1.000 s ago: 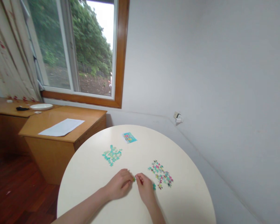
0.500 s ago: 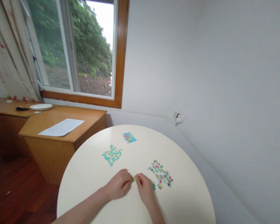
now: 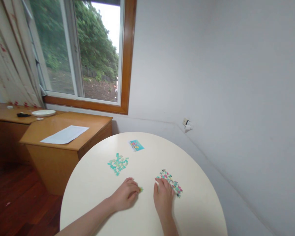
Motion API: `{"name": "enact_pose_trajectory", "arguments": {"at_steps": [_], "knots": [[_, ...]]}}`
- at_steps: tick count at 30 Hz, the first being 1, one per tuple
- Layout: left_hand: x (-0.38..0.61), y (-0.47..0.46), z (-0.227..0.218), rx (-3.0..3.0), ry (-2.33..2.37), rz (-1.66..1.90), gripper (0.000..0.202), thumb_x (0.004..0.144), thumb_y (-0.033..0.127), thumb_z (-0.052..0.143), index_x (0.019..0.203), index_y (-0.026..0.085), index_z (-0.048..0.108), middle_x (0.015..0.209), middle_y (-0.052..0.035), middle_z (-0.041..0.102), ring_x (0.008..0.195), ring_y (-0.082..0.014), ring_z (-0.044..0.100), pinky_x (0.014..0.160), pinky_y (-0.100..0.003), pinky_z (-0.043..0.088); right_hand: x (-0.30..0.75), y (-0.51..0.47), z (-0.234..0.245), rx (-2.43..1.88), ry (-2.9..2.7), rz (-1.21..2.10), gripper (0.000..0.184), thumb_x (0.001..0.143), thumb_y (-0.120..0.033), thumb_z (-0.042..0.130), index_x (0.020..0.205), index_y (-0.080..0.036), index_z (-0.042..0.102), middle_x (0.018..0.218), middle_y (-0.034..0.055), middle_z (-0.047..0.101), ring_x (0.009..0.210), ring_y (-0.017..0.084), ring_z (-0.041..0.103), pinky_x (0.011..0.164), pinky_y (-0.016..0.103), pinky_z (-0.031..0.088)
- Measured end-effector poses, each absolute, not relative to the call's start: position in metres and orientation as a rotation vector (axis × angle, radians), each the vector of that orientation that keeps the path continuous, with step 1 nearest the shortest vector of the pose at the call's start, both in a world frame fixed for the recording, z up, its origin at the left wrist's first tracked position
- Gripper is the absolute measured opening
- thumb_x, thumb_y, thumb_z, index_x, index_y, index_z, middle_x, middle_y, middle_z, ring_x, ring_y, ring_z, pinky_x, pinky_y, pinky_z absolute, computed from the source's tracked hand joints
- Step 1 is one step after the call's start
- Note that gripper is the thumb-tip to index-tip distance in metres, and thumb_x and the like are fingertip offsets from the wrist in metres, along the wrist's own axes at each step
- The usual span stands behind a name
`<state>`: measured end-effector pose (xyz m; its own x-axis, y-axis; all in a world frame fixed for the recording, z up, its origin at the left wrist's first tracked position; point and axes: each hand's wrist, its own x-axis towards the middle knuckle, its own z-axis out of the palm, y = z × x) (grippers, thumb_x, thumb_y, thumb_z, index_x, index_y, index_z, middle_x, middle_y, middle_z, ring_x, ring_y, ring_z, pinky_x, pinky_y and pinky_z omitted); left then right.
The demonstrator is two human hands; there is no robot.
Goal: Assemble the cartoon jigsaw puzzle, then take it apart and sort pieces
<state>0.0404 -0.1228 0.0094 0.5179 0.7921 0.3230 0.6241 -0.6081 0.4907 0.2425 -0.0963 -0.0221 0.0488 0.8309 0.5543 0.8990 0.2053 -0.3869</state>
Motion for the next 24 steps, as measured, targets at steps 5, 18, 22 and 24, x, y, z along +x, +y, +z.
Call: {"name": "enact_pose_trajectory", "arguments": {"at_steps": [5,18,22,24], "knots": [[0.040,-0.122,0.008,2.441,1.170,0.769,0.025,0.068,0.005,0.046,0.080,0.019,0.063,0.083,-0.0036,0.068,0.087,-0.0181,0.060,0.098,-0.038,0.033,0.248,-0.096,-0.025,-2.037,-1.851,-0.337,0.049,0.088,-0.030,0.038,0.129,-0.010,0.054,0.140,0.0188,0.046,0.128,0.033,0.042,0.099,0.050,0.034],[0.040,-0.120,0.004,2.432,1.147,0.818,0.022,0.074,0.008,0.045,0.080,0.019,0.063,0.082,-0.0049,0.069,0.083,-0.0179,0.061,0.091,-0.035,0.037,0.248,-0.097,-0.030,-2.232,-2.008,-0.282,0.050,0.092,-0.033,0.034,0.132,-0.008,0.051,0.139,0.0199,0.047,0.127,0.030,0.045,0.103,0.049,0.034],[0.041,-0.119,0.002,2.419,1.134,0.851,0.022,0.072,0.006,0.045,0.078,0.018,0.063,0.080,-0.0043,0.068,0.082,-0.0179,0.062,0.090,-0.035,0.037,0.245,-0.099,-0.024,-2.282,-2.022,-0.222,0.050,0.092,-0.031,0.033,0.134,-0.008,0.048,0.141,0.0185,0.045,0.130,0.029,0.041,0.105,0.048,0.031],[0.041,-0.119,0.001,2.412,1.133,0.863,0.023,0.070,0.005,0.045,0.077,0.018,0.063,0.080,-0.0042,0.068,0.081,-0.0179,0.062,0.089,-0.035,0.037,0.244,-0.100,-0.020,-2.313,-2.030,-0.199,0.050,0.093,-0.031,0.033,0.135,-0.009,0.047,0.141,0.0177,0.044,0.131,0.028,0.040,0.106,0.047,0.030]]}}
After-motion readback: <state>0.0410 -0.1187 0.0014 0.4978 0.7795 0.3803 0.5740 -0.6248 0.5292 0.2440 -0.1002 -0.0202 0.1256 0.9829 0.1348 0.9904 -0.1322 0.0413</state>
